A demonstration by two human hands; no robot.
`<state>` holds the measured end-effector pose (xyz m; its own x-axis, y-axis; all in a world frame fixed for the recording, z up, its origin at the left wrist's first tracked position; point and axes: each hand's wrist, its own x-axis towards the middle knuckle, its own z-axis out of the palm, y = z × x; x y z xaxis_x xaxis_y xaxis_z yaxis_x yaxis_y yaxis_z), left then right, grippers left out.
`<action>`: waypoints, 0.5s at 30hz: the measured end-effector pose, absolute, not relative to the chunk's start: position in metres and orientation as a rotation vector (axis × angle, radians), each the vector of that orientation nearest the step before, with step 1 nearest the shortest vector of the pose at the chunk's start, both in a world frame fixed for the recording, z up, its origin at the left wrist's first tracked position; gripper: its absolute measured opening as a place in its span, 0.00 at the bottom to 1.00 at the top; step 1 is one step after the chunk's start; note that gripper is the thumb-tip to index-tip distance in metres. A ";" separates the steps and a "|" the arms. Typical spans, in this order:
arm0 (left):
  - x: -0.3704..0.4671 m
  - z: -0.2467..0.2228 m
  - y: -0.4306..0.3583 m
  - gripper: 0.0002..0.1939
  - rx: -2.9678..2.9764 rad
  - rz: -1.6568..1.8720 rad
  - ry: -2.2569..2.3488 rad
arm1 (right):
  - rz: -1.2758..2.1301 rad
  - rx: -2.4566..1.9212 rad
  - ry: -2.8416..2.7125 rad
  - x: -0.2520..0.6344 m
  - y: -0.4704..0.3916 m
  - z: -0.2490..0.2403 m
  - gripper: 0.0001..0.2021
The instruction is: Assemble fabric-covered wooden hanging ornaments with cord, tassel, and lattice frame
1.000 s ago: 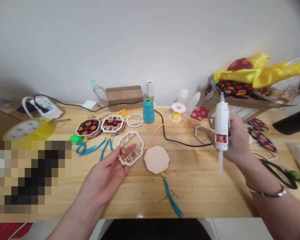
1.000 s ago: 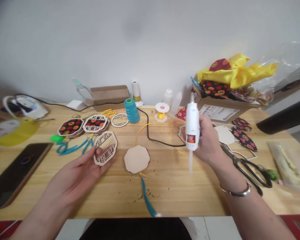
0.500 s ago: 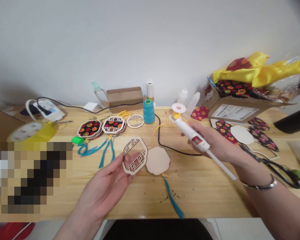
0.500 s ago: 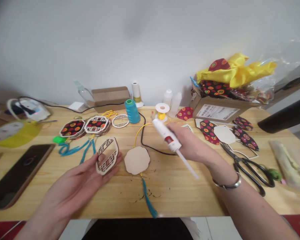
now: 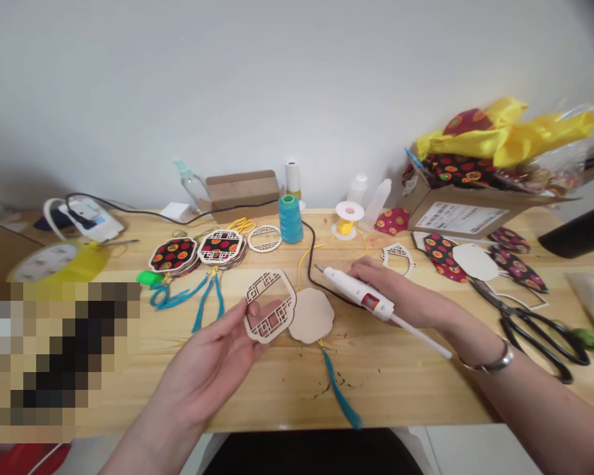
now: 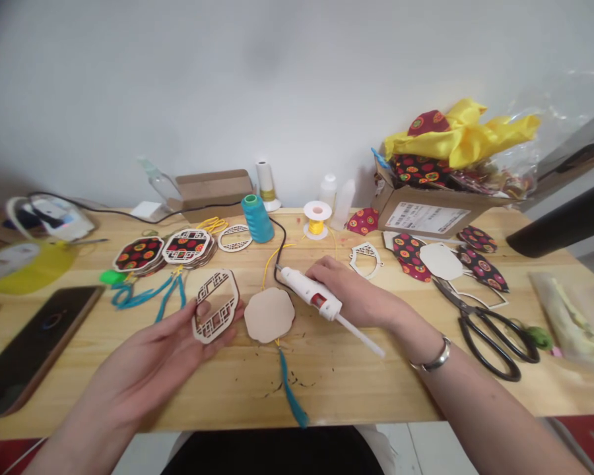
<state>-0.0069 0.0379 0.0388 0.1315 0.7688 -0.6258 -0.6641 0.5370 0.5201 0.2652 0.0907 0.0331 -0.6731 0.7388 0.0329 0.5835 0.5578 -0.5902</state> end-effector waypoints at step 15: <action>-0.006 0.034 0.045 0.13 0.237 0.934 0.997 | 0.955 -1.158 -2.432 0.266 0.098 0.028 0.11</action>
